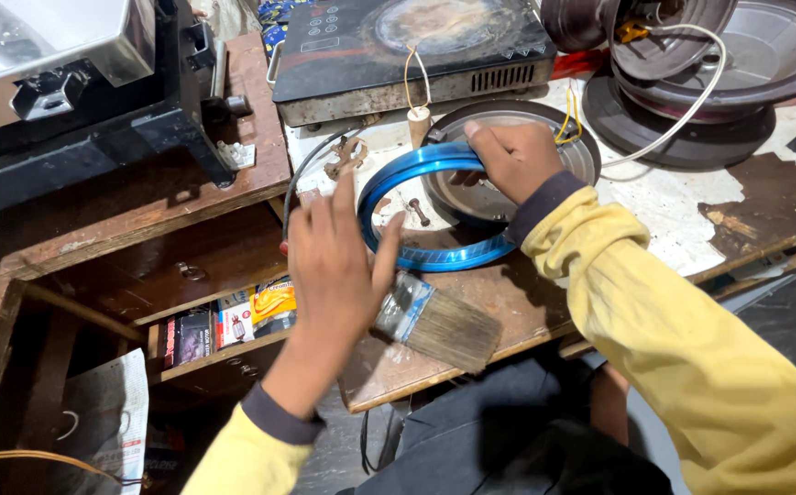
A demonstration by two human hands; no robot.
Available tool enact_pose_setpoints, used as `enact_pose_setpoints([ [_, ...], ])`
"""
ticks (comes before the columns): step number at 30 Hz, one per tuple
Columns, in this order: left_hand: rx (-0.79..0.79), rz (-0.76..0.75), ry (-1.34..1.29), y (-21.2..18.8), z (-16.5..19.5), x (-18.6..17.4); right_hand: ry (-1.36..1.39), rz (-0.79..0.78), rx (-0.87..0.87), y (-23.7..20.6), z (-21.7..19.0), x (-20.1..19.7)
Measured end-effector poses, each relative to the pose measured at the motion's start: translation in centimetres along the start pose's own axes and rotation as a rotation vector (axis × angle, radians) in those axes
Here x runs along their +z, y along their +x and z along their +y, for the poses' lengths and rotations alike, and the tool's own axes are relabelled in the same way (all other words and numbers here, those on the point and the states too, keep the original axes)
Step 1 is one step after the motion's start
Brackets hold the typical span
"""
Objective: The person disassembles a small appliance, removes a blue ring and internal components, and uses a hammer to tap parts on a metal plate. They handle wires, a capacitor, and a plastic bracket, placing removed pieces on the workbench.
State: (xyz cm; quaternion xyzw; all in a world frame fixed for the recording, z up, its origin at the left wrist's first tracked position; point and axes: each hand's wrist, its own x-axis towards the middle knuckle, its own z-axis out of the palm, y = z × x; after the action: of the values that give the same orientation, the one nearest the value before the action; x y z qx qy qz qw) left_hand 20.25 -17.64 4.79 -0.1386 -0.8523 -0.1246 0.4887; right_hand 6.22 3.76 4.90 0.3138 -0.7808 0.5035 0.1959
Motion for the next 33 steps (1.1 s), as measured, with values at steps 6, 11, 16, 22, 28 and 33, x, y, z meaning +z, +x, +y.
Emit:
enact_pose_setpoints([
  [6,-0.195,-0.522,-0.783,6.6,-3.1,1.4,-0.137,0.066,0.065,-0.7,-0.1,0.4],
  [11,-0.296,-1.066,-0.680,12.5,-1.9,4.2,-0.119,0.064,-0.198,-2.2,3.7,-1.8],
  [16,-0.026,-0.797,-0.492,12.2,3.8,5.3,0.041,0.349,-0.044,-7.1,12.7,-2.2],
  [22,0.089,-0.807,-0.385,12.3,7.4,4.3,-0.406,0.258,0.065,-11.7,18.4,-0.6],
  [28,0.001,-0.851,-0.156,15.2,6.5,1.7,-0.499,0.101,0.151,-13.7,13.2,-0.2],
  [33,-0.200,-0.837,0.079,19.1,4.6,-1.2,-0.445,0.034,0.102,-13.7,9.7,-0.5],
])
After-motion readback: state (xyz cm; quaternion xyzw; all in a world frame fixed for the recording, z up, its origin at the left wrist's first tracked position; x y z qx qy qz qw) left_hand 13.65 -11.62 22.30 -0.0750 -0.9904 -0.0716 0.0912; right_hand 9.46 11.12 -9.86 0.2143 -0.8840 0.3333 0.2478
